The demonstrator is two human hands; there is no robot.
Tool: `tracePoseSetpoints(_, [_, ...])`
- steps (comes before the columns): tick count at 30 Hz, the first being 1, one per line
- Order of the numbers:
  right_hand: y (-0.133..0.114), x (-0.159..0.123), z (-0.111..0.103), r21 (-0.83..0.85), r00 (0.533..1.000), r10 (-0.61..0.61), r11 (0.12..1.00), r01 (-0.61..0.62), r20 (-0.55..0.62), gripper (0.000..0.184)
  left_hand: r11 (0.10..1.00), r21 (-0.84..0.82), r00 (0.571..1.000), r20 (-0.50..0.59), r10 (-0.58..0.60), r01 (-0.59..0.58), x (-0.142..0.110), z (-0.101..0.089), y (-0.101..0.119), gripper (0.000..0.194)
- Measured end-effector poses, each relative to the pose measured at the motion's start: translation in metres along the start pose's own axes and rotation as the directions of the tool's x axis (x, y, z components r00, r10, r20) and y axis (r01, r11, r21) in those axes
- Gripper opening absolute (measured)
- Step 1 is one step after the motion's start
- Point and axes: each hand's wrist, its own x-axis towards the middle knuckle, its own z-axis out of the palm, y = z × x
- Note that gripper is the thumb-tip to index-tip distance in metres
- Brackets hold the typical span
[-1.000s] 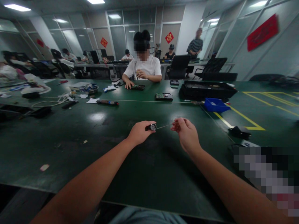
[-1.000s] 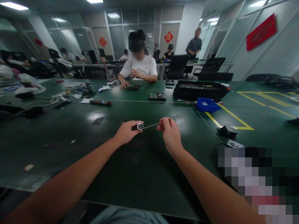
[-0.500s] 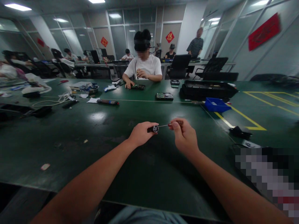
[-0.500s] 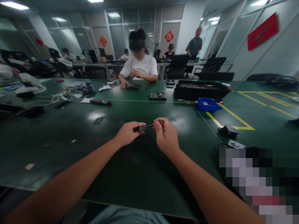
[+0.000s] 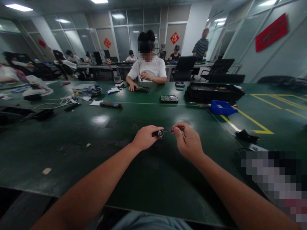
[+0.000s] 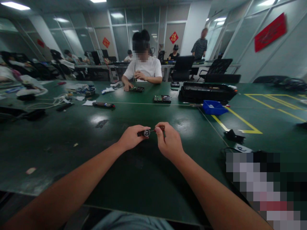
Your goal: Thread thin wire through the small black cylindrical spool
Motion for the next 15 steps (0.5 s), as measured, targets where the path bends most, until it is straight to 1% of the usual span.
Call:
tracePoseSetpoints(3, [-0.0009, 0.0007, -0.0003, -0.024, 1.0, -0.027, 0.999, 0.027, 0.008, 0.021, 1.0, -0.004, 1.0, -0.003, 0.005, -0.005, 0.0, 0.0003, -0.0001, 0.038])
tracePoseSetpoints(8, [-0.0048, 0.0023, -0.0008, -0.085, 0.995, -0.076, 0.993, 0.082, 0.069, 0.019, 1.0, 0.011, 1.0, 0.013, 0.01, -0.01, -0.0001, 0.0008, -0.0014, 0.038])
tracePoseSetpoints(11, [-0.0048, 0.0027, -0.0004, -0.116, 0.994, -0.086, 0.989, 0.093, 0.067, 0.019, 1.0, 0.029, 1.0, 0.024, -0.004, 0.004, -0.0001, 0.0015, -0.003, 0.039])
tracePoseSetpoints(15, [-0.0007, 0.0025, -0.0003, -0.127, 0.996, -0.077, 0.989, 0.08, 0.035, 0.018, 0.999, 0.032, 1.0, 0.006, -0.022, 0.021, -0.0001, 0.0023, -0.0044, 0.039])
